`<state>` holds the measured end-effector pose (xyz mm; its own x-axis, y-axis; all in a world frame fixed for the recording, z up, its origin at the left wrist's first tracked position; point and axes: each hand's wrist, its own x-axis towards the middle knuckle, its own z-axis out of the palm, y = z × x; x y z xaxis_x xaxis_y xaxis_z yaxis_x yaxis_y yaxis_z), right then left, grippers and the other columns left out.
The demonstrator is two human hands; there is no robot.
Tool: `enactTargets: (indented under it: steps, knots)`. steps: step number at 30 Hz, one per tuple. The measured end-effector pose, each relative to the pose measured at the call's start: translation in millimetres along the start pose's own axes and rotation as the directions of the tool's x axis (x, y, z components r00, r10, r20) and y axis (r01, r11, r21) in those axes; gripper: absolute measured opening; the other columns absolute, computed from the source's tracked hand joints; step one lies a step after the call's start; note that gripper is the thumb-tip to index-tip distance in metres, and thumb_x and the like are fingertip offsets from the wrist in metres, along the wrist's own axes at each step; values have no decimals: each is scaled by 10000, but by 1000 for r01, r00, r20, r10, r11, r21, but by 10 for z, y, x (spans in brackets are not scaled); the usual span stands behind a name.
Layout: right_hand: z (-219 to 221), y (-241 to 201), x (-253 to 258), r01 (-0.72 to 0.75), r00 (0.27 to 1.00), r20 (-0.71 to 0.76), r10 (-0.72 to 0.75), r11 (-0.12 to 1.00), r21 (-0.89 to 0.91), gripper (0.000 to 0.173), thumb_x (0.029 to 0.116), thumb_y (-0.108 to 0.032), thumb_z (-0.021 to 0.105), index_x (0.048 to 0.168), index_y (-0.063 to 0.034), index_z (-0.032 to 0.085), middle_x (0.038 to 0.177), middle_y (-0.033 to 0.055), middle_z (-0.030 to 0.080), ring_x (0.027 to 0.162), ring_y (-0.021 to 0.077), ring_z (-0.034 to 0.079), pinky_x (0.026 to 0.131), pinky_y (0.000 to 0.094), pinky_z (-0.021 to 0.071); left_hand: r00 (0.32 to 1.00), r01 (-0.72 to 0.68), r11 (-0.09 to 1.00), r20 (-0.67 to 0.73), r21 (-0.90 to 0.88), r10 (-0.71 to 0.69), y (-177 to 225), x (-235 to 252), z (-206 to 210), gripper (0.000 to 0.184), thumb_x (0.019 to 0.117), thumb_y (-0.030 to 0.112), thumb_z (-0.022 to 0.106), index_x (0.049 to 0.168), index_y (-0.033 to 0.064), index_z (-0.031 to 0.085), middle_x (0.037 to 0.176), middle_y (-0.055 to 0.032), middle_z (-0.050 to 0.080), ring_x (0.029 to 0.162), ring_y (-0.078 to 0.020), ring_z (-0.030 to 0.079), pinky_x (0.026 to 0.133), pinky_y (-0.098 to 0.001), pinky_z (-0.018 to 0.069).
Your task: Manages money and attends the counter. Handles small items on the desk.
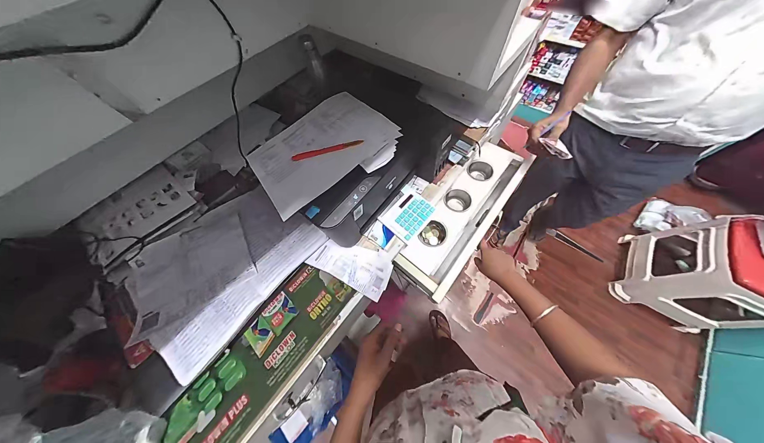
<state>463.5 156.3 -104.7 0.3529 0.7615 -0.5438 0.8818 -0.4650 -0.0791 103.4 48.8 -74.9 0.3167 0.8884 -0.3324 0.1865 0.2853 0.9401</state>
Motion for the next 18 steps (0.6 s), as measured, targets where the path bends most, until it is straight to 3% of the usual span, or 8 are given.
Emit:
enactTargets:
  steps: [3,7,9,11,14,18]
  knots:
    - [-19,255,-213,-22,999,46,23,1000,-20,695,1016,-318,566,1577,-29,276,1313,317,607,1172,526,613,929,695,473,997,33,999,72,20,-34,25,148,157,281,1058,184,511,1133,-39,665,895,-45,713,779,-89,680,776,-282,585]
    - [-144,394,-557,-118,977,170,132,989,-87,614,1008,-273,591,1501,25,376,1350,311,577,1210,498,598,936,660,487,983,89,994,155,64,-98,110,275,344,297,1059,200,520,1171,-45,646,945,-75,707,815,-121,687,806,-306,584]
    - [-402,336,-808,-108,950,269,156,977,-185,486,1003,-240,589,1367,74,516,1340,301,587,1221,481,593,944,660,479,974,115,991,190,69,-127,150,324,428,306,1064,200,515,1192,-48,641,984,-90,706,850,-131,688,830,-312,577]
    - [-739,245,-1019,-32,940,326,103,976,-215,350,1009,-255,587,1162,53,652,1241,280,641,1153,467,625,916,661,477,968,126,989,207,82,-140,174,354,494,308,1068,200,511,1195,-51,638,995,-97,706,864,-127,683,842,-311,569]
    - [-1032,116,-923,117,976,196,-100,990,-77,364,1021,-308,580,1106,28,692,1131,291,670,1069,489,642,881,700,461,967,126,988,213,93,-143,159,383,538,316,1070,207,506,1200,-47,639,1006,-104,712,876,-135,693,850,-317,573]
    - [-1004,-155,-74,320,947,-24,-320,947,25,349,1058,-281,510,1160,1,688,1103,271,687,1073,471,653,883,675,479,965,161,983,198,85,-175,134,378,555,308,1072,212,505,1203,-35,636,1004,-91,712,862,-122,687,830,-304,571]
